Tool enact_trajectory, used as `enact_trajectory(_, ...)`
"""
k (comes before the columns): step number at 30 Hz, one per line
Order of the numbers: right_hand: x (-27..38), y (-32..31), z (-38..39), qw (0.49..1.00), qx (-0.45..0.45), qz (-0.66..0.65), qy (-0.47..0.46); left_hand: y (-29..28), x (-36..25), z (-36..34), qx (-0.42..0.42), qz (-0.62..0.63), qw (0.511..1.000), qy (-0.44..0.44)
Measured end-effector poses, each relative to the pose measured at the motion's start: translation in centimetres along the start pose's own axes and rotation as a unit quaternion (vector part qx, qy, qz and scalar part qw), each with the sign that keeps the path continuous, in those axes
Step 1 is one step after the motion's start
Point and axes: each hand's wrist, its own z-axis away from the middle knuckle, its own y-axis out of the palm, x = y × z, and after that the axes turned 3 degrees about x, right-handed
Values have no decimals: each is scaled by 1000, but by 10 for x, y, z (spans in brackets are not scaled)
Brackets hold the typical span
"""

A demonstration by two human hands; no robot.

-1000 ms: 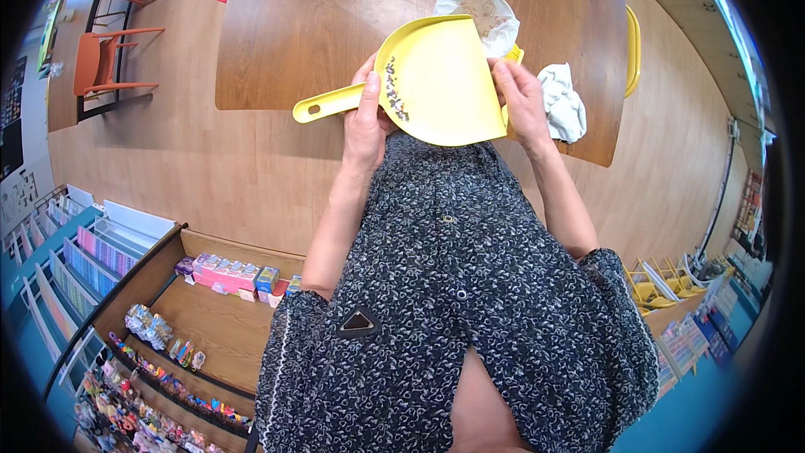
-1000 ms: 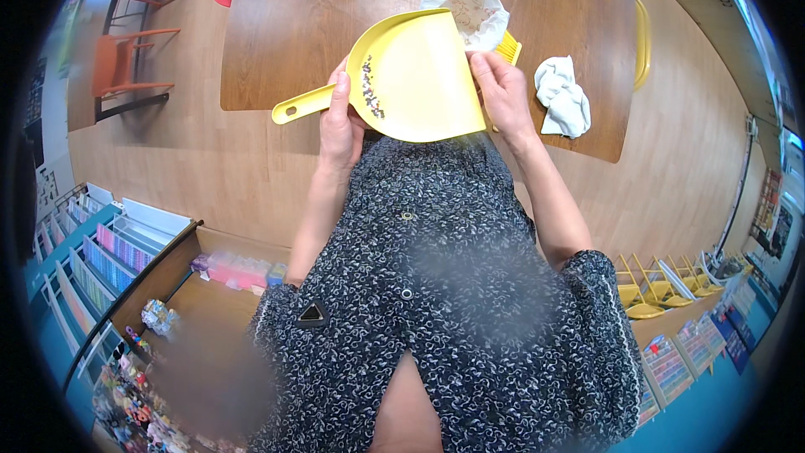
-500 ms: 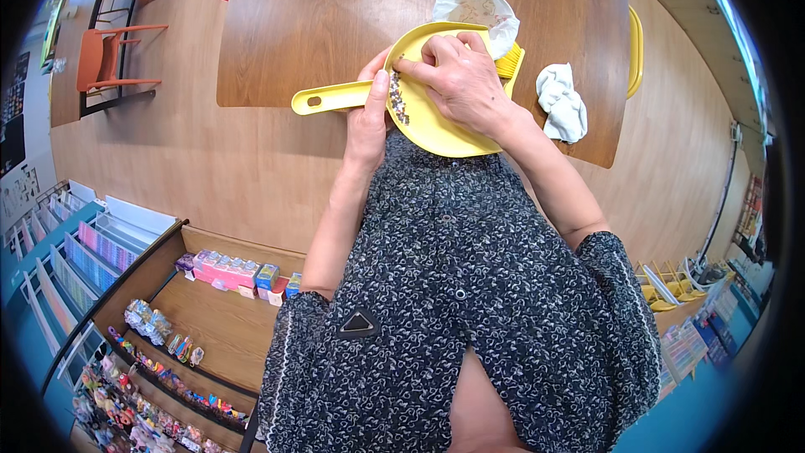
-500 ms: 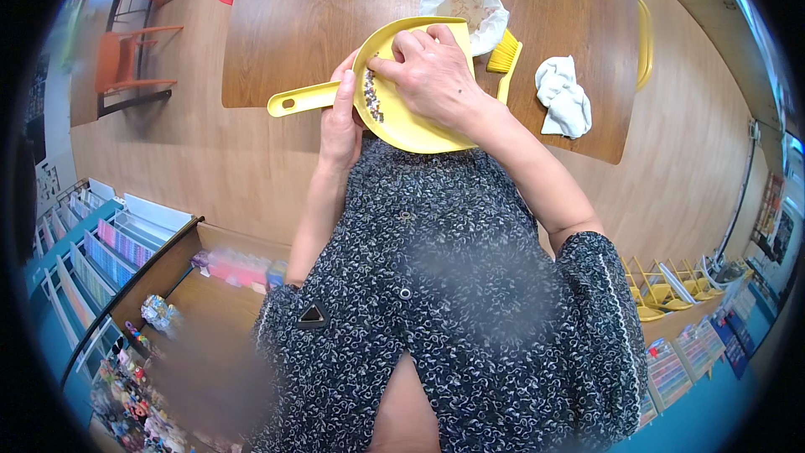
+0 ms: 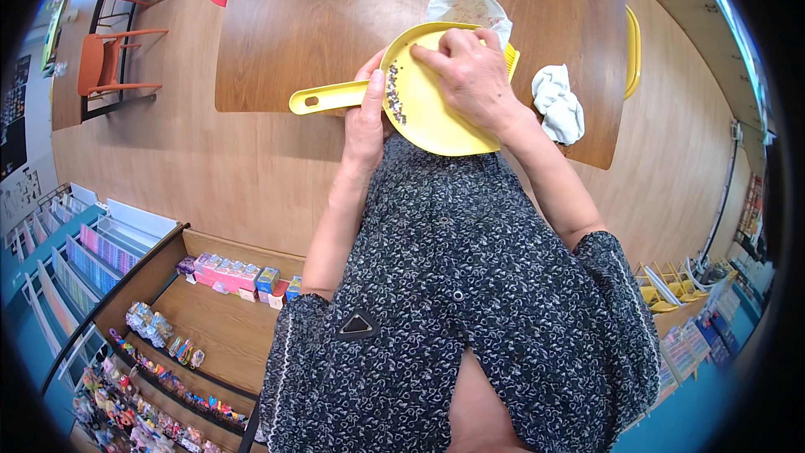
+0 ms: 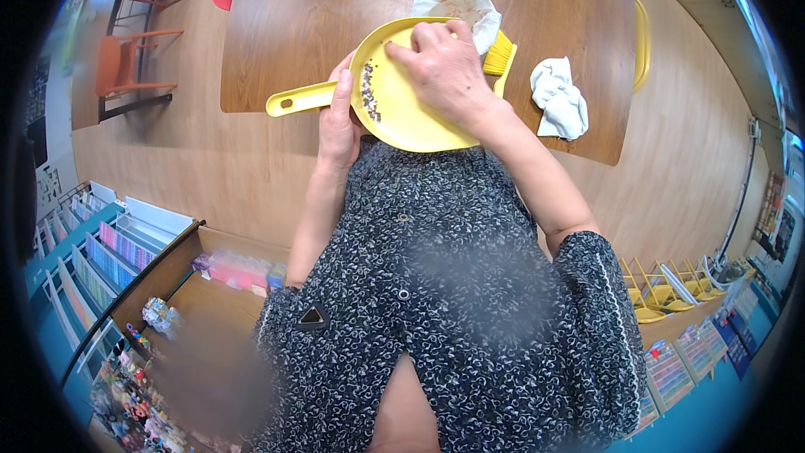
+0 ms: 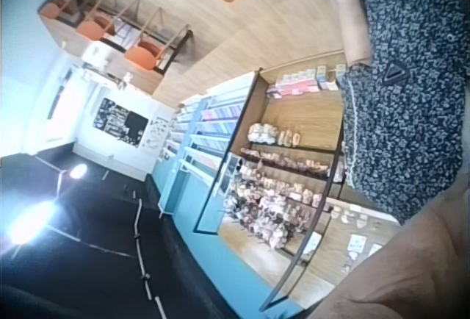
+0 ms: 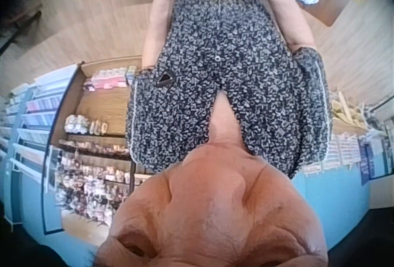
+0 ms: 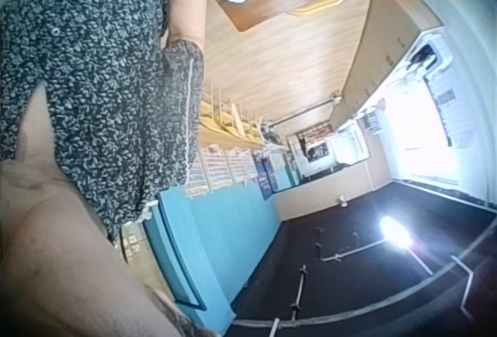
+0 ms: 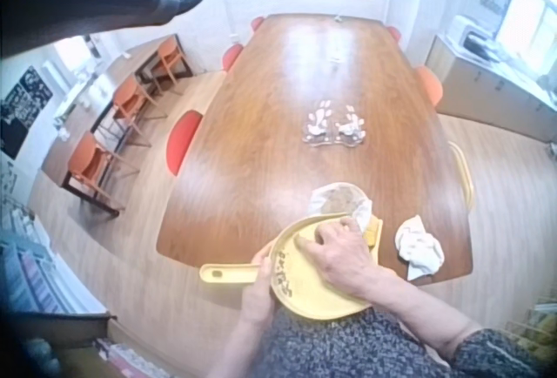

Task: The person wipes a wooden table with a white cloth, moving aside small items and a blue tray. They then use a yellow dustpan and brush to sweep and collect small debris from the table into a paper bag.

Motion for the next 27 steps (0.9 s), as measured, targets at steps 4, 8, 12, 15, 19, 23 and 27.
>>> enact_trajectory(4, -12, -14, 14, 999, -24, 16, 30, 2, 2, -2, -12, -18, 1000, -11)
enact_trajectory(8, -3, -5, 9, 1000, -23, -14, -10, 6, 2, -4, -6, -6, 1000, -6)
enact_trajectory(12, 6, 8, 1, 999, -17, -25, -26, 8, 5, -8, -12, -19, 1000, -6)
enact_trajectory(15, -1, 7, 1, 1000, -3, -10, -17, 7, 9, -10, -8, -34, 999, -8)
enact_trajectory(19, -8, 0, 7, 999, -17, 16, 40, 6, 11, -11, -13, -27, 1000, -4)
enact_trajectory(23, 0, 4, 6, 999, -20, -18, -26, 8, 10, -12, -19, -29, 999, -14)
enact_trajectory(27, 1, 7, 1, 999, -4, -22, -28, 10, 8, -12, -16, -33, 999, -10)
